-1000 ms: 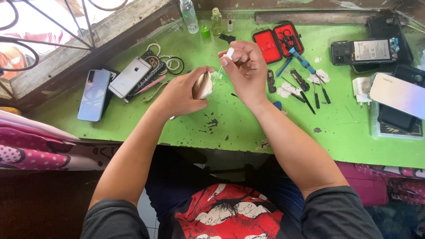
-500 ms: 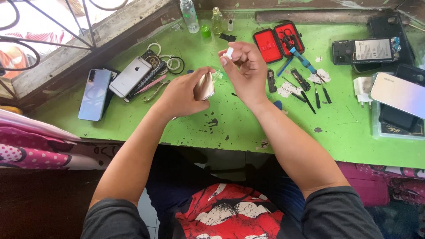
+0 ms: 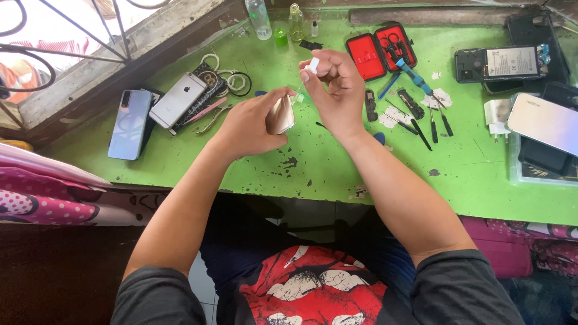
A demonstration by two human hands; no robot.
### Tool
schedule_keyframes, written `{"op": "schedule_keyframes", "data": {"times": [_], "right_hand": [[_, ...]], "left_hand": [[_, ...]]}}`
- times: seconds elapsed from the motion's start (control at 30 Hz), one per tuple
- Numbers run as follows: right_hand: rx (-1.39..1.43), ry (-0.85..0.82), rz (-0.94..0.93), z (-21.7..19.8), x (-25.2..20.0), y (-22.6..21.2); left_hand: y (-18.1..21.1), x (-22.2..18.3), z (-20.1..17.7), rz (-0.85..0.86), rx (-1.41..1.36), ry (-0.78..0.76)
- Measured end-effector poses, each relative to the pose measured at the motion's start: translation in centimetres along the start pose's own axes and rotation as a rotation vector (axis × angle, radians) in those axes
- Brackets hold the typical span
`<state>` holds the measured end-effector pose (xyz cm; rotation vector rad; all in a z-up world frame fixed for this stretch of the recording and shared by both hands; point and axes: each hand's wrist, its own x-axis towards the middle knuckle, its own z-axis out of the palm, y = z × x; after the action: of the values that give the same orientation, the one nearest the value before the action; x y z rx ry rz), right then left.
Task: Cleaning a mobile phone back panel using a toothbrush and cleaning solution on a repair bench.
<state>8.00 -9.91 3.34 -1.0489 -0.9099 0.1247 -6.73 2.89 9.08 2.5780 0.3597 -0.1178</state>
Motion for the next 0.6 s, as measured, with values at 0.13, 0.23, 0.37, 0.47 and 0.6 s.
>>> {"op": "schedule_keyframes", "data": {"times": [0.13, 0.23, 0.37, 0.47, 0.6], "right_hand": [[-0.021, -0.003, 0.004, -0.2, -0.1, 0.2], [-0.044, -0.018, -0.003, 0.1, 0.2, -0.6], [-0.012, -0.036, -0.064, 0.0, 0.4, 0.8], [-0.003, 0.020, -0.118, 0.0, 0.2, 2.1], [-0.010, 0.026, -0.120, 0.0, 0.2, 2.1]], "left_hand": [[0.6, -0.1, -0.3, -0.043, 0.006, -0.028], [0.3, 0.0, -0.2, -0.009, 0.002, -0.008], [0.2, -0.1, -0.4, 0.001, 0.004, 0.015], [1.1, -1.0, -1.1, -0.017, -0.130, 0.018], [1.3, -1.2, -1.6, -0.002, -0.153, 0.022]]}}
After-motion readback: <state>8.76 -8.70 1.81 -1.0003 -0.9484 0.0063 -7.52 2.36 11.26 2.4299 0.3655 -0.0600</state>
